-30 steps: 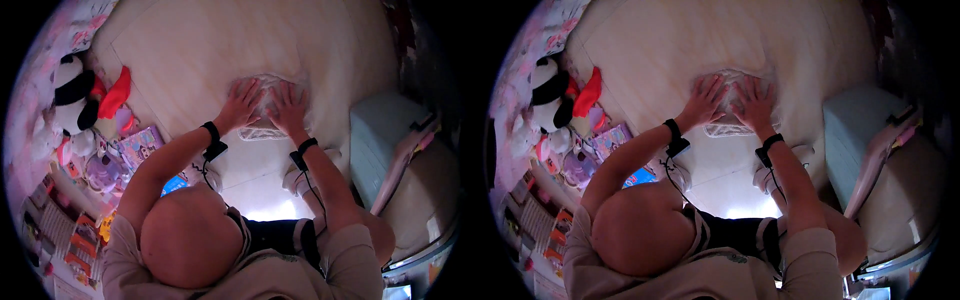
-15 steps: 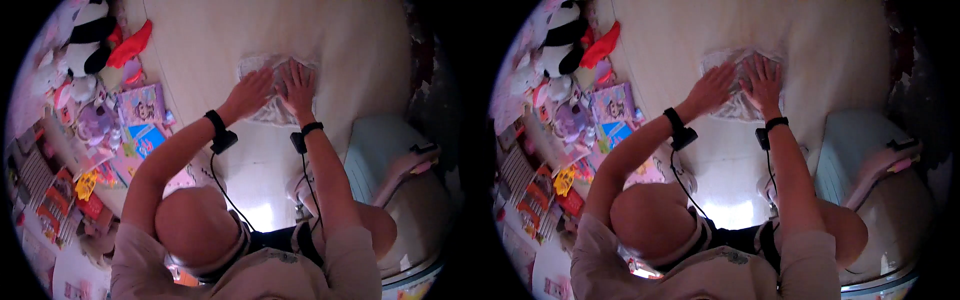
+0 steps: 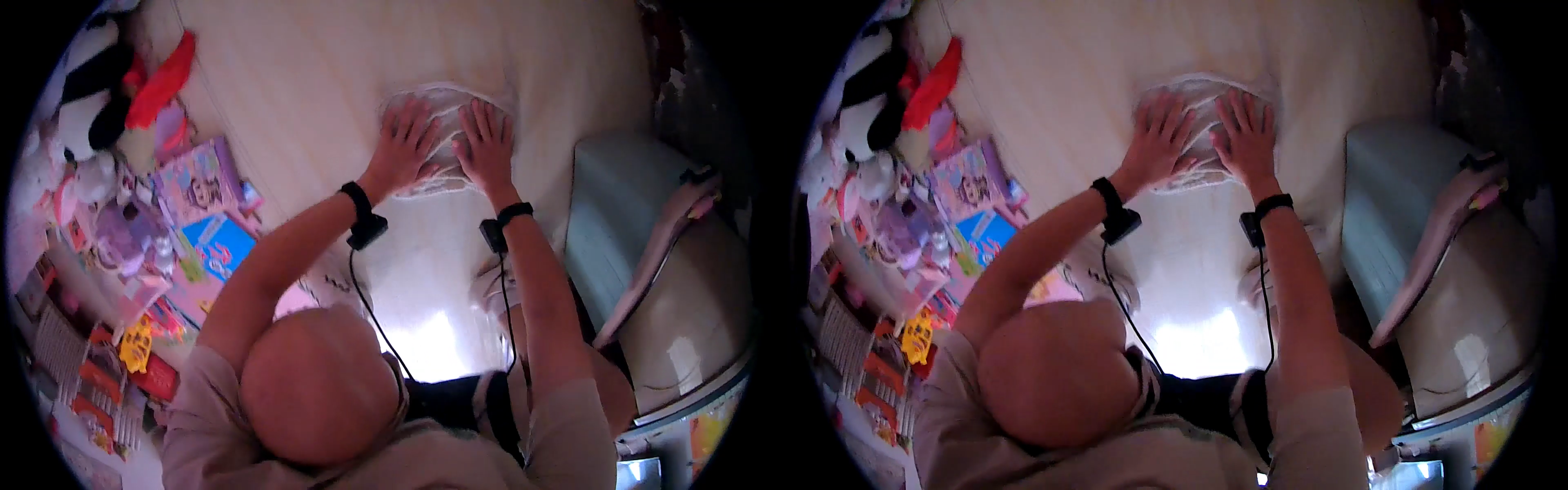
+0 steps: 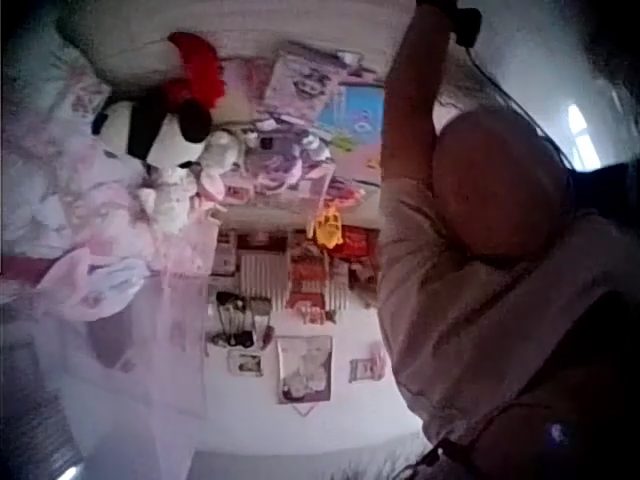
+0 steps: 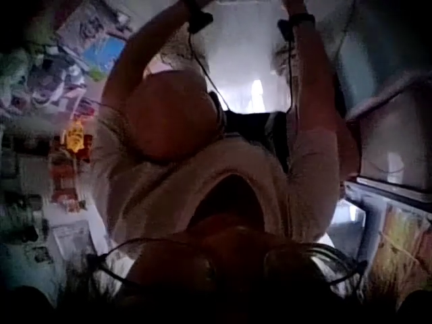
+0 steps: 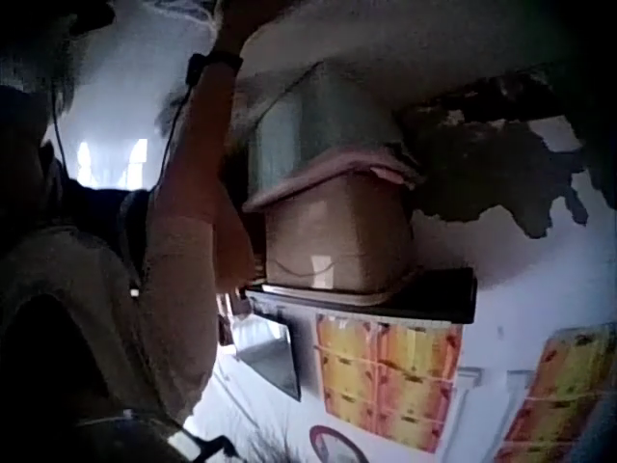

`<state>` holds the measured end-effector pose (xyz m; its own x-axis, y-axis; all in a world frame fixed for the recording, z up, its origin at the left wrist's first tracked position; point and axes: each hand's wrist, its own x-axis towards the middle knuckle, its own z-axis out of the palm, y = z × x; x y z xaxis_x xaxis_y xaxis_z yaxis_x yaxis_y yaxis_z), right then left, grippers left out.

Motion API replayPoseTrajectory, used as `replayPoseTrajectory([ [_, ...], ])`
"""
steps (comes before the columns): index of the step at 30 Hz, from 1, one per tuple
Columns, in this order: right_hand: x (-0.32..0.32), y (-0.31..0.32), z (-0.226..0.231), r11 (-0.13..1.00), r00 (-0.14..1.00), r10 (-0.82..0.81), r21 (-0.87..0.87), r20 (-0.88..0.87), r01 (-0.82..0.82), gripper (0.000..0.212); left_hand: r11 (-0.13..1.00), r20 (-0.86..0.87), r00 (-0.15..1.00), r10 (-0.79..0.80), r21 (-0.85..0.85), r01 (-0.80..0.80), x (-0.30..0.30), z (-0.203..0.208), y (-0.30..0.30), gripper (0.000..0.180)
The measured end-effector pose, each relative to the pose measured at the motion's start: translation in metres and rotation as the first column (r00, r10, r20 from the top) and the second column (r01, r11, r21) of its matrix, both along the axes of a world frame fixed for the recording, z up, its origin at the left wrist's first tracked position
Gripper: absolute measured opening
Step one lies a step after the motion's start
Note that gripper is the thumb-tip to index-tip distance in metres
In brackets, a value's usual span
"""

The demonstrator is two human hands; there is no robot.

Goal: Wiping the tiled floor with a white cloth while wearing wrist tracking devices.

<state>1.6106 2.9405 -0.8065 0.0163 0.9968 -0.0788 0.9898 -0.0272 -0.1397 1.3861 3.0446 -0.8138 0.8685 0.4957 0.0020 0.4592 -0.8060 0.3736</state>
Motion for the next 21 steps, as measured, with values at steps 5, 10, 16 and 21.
replayPoseTrajectory([
  [5,-0.002,-0.038,-0.002,1.0,1.0,0.017,0.014,0.014,-0.018,0.071,0.996,0.093,0.995,0.034,-0.083,-0.027,-0.007,-0.002,-0.017,0.098],
  [10,-0.021,-0.079,0.011,0.998,0.999,0.02,-0.06,-0.049,-0.023,0.073,0.987,-0.002,0.999,-0.049,-0.152,0.048,-0.034,0.017,-0.077,0.103],
  [16,-0.037,-0.146,0.007,0.996,0.997,0.02,-0.083,-0.071,-0.025,0.074,0.971,-0.037,0.985,-0.168,-0.179,0.159,-0.044,0.021,-0.098,0.114],
  [21,-0.035,-0.098,0.002,0.998,0.993,0.048,0.051,-0.107,-0.043,0.074,0.982,-0.063,0.988,-0.144,-0.131,0.135,-0.045,0.02,-0.081,0.119],
])
